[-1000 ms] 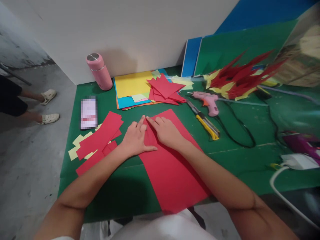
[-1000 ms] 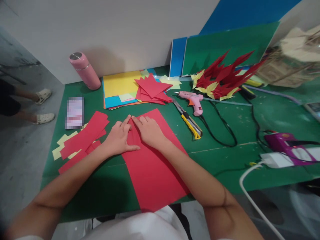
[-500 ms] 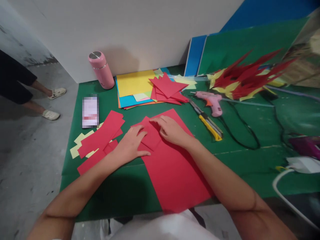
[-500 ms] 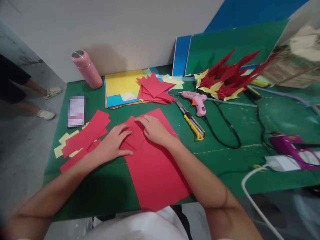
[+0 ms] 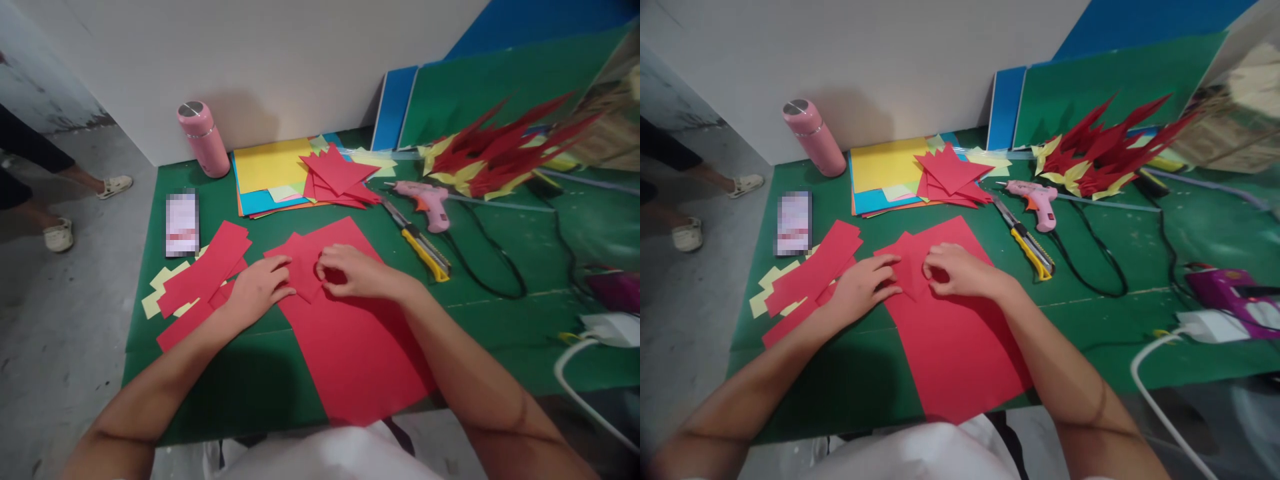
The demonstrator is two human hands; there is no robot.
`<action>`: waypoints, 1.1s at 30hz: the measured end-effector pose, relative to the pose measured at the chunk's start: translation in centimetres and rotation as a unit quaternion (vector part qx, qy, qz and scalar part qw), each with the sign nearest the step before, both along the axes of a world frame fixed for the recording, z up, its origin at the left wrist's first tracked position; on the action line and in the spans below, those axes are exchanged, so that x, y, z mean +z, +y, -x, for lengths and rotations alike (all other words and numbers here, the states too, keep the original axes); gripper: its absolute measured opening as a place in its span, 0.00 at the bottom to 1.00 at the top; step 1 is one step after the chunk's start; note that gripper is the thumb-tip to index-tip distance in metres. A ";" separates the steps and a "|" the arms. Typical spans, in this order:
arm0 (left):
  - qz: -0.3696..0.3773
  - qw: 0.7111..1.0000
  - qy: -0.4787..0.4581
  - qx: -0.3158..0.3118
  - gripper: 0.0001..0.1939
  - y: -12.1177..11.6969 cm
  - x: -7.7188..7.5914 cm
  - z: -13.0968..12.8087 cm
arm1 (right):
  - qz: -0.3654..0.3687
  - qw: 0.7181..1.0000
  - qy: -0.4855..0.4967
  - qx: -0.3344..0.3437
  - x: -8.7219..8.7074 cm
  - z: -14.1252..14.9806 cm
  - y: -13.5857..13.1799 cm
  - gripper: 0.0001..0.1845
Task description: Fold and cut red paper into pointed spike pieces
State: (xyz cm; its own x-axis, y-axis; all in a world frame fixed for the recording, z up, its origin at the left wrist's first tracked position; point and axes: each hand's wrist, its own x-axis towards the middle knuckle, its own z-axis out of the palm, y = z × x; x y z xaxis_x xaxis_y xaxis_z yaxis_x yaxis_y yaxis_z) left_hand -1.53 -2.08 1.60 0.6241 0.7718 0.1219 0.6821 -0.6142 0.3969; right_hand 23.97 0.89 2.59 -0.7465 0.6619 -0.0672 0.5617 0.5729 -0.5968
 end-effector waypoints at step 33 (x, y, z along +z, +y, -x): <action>0.008 0.999 -0.038 -0.010 0.21 0.4 -1.1 0.9 | 0.047 0.996 0.076 0.018 0.3 -0.5 0.5 0.11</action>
